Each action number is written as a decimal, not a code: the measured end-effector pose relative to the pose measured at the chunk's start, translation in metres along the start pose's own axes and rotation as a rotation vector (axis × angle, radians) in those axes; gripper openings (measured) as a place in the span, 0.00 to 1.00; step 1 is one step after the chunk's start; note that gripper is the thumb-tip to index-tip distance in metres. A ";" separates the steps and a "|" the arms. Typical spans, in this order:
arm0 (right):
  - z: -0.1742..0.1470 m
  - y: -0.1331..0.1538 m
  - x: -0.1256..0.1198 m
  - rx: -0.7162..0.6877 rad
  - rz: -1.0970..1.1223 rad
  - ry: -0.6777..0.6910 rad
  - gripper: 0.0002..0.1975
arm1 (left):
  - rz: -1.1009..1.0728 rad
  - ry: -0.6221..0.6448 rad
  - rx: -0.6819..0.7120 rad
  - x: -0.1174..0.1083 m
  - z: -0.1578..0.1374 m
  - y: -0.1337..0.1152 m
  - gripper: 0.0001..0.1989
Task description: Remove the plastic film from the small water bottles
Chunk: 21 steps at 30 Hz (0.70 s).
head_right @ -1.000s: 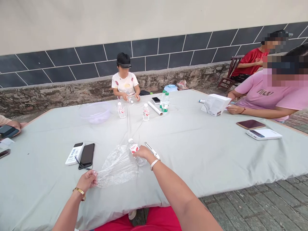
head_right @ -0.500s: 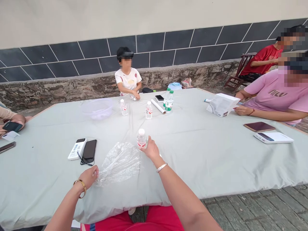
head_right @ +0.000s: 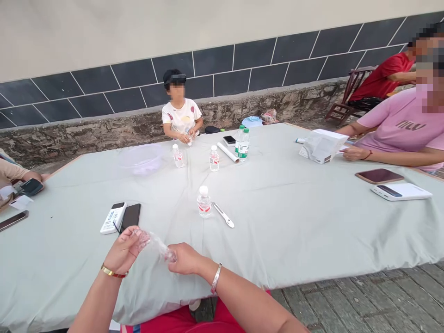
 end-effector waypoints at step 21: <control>-0.013 0.013 -0.010 0.012 0.631 -0.450 0.10 | 0.158 -0.011 0.219 0.032 0.002 0.050 0.17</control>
Point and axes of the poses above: each hand's wrist, its own z-axis towards the middle knuckle, its own x-axis out of the palm, y = z × x, the point moved 4 cm from there along z, towards the middle knuckle, and after that the axes turned 2 degrees about -y, right-handed, at the moved point
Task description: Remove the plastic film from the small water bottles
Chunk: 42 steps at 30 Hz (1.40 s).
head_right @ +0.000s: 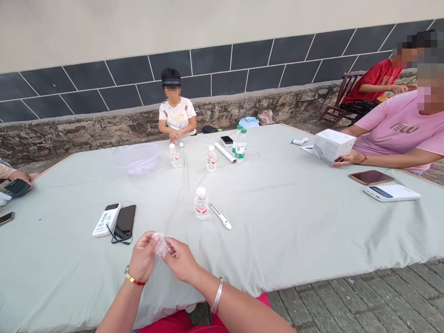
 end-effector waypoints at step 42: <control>0.239 -0.125 -0.179 0.352 -0.322 -0.798 0.34 | 0.651 -0.153 0.109 -0.015 0.274 -0.043 0.18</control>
Point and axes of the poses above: each hand's wrist, its own z-axis towards the middle knuckle, its own x-axis out of the palm, y = z × x, the point moved 4 cm from there along z, towards the middle knuckle, and after that the axes turned 2 degrees about -y, right-handed, at the moved point
